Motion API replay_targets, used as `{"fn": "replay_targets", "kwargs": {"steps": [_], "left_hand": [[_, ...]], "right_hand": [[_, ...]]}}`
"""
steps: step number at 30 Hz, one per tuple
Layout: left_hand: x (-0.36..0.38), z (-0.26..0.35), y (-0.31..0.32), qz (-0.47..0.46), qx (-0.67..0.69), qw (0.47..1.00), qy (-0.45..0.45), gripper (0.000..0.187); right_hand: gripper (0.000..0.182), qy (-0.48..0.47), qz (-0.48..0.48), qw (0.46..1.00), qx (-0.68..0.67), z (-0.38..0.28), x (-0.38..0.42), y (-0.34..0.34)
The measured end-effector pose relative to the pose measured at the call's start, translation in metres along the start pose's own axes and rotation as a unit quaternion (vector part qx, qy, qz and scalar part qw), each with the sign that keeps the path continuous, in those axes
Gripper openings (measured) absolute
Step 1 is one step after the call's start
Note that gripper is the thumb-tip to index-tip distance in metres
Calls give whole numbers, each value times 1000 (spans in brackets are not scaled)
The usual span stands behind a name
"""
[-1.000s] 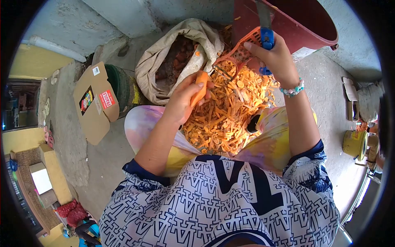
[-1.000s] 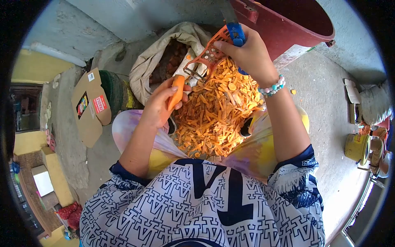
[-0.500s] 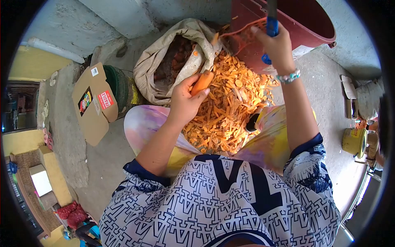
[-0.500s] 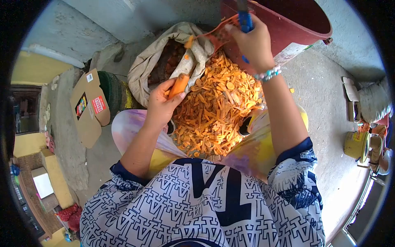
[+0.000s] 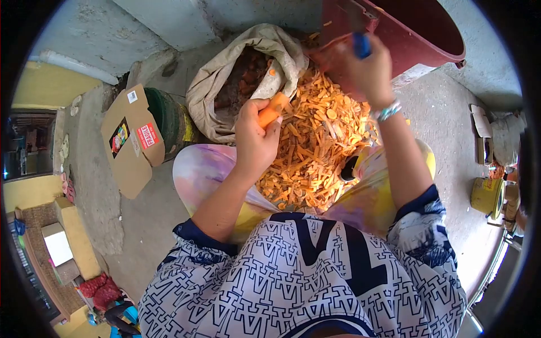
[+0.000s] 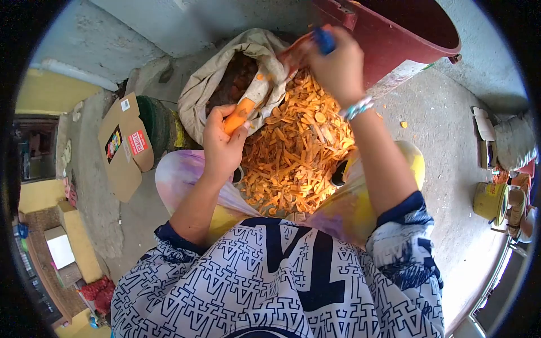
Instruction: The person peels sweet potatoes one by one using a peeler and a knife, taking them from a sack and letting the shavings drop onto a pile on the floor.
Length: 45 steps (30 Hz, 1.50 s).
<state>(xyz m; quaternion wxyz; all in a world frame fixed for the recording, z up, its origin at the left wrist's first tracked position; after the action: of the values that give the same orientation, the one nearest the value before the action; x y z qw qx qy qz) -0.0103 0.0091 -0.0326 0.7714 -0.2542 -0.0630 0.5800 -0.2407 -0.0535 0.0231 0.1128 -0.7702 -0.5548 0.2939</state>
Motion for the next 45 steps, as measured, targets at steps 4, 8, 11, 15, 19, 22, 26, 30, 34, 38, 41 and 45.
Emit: {"fn": "replay_targets", "kwargs": {"steps": [4, 8, 11, 15, 19, 22, 26, 30, 34, 38, 41, 45], "left_hand": [[1, 2, -2, 23, -18, 999, 21, 26], [-2, 11, -4, -22, 227, 973, -40, 29], [0, 12, -5, -68, 424, 899, -88, 32], [-3, 22, -6, -106, 456, 883, -37, 33], [-1, 23, -8, -127, 400, 907, 25, 33], [-2, 18, -7, -125, 369, 919, 55, 33], [-3, 24, -10, -121, 355, 924, 78, 34], [-3, 22, -14, -120, 352, 924, 88, 33], [-2, 23, -13, -100, 372, 919, 79, 34], [-3, 23, -19, -114, 396, 905, 105, 33], [-4, 20, -20, -116, 413, 899, 89, 34], [-3, 20, -16, -108, 456, 880, 69, 35]], "right_hand": [[24, 24, -54, 990, -128, 0, 2, -9], [24, 49, -70, 990, -115, 6, 15, 2], [19, 90, -37, 950, -295, -2, -6, -38], [14, 111, -181, 939, -269, -40, 32, -8], [17, 107, -107, 916, -372, -6, -1, -41], [14, 172, -223, 890, -358, -43, 24, -26], [14, 177, -202, 910, -316, -8, 9, -21], [15, 225, -235, 863, -387, -37, 21, -25], [15, 238, -208, 887, -336, -5, 21, -11], [14, 218, -195, 860, -418, -12, 13, -21], [15, 198, -249, 845, -431, -41, 32, -13], [15, 189, -251, 849, -424, -42, 36, -10]]}}
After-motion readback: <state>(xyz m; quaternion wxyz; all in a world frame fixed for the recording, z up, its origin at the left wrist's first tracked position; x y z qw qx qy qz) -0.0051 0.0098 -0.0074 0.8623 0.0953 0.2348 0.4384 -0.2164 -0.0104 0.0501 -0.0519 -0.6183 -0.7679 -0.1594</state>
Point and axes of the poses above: each hand's wrist, its own x-axis away from the middle knuckle, its own y-axis out of the palm, z = x × y, the point moved 1 cm from there along -x, towards the middle knuckle, and after that the axes turned 10 degrees about -z, right-handed, at the moved point
